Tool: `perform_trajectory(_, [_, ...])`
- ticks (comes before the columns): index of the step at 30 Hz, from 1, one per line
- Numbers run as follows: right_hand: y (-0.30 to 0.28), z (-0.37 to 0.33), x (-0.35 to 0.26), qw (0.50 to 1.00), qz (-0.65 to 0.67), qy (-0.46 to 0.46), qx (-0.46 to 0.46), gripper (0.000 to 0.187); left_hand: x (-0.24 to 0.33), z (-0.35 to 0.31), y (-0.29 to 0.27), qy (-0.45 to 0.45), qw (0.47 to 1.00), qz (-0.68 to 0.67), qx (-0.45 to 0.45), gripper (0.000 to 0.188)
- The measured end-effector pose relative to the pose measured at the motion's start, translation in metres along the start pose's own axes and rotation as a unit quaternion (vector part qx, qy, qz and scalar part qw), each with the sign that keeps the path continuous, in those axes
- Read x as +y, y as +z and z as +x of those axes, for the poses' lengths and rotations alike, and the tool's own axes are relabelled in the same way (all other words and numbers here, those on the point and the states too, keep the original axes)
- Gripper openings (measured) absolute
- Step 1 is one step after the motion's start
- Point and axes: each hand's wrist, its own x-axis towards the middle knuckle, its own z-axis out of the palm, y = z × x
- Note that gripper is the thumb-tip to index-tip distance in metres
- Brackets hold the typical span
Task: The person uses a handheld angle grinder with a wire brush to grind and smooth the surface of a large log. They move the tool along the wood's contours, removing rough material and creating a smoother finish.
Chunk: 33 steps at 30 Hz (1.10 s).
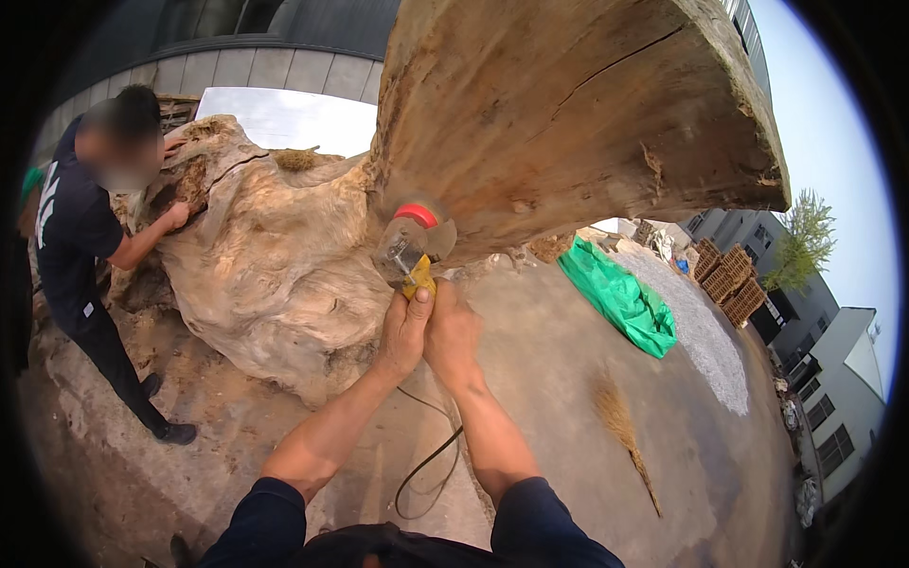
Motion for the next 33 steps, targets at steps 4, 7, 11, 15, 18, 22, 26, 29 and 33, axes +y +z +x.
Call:
perform_trajectory(4, [-0.008, -0.01, 0.024, 1.0, -0.004, -0.011, -0.016, 0.021, -0.013, -0.007, 0.015, 0.003, 1.0, -0.011, -0.004, 0.06])
perform_trajectory(7, [-0.005, -0.018, 0.053, 0.998, -0.015, -0.022, -0.061, 0.022, -0.028, -0.01, 0.024, -0.05, 0.999, -0.009, 0.006, 0.059])
perform_trajectory(11, [-0.017, -0.014, 0.068, 0.997, 0.03, -0.066, -0.03, 0.023, -0.026, -0.014, 0.047, 0.05, 0.998, 0.019, 0.036, 0.058])
perform_trajectory(15, [-0.053, 0.014, 0.073, 0.988, 0.072, -0.133, 0.0, 0.026, -0.007, -0.007, 0.082, 0.126, 0.99, 0.021, 0.059, 0.054])
perform_trajectory(18, [-0.059, 0.018, 0.079, 0.983, 0.09, -0.158, 0.015, 0.026, -0.007, -0.007, 0.092, 0.161, 0.984, 0.049, 0.057, 0.052])
perform_trajectory(22, [-0.043, 0.009, 0.108, 0.979, 0.114, -0.167, 0.001, 0.023, -0.039, -0.008, 0.107, 0.144, 0.981, 0.017, 0.131, 0.053])
perform_trajectory(26, [-0.012, -0.002, 0.138, 0.98, 0.113, -0.144, -0.08, 0.022, -0.078, -0.005, 0.095, 0.054, 0.988, 0.029, 0.14, 0.057])
perform_trajectory(29, [0.001, -0.009, 0.151, 0.979, 0.125, -0.146, -0.067, 0.024, -0.084, -0.007, 0.093, 0.046, 0.987, 0.064, 0.138, 0.06])
perform_trajectory(33, [-0.014, 0.001, 0.15, 0.964, 0.183, -0.19, -0.026, 0.027, -0.076, -0.007, 0.106, 0.097, 0.983, 0.103, 0.121, 0.065])
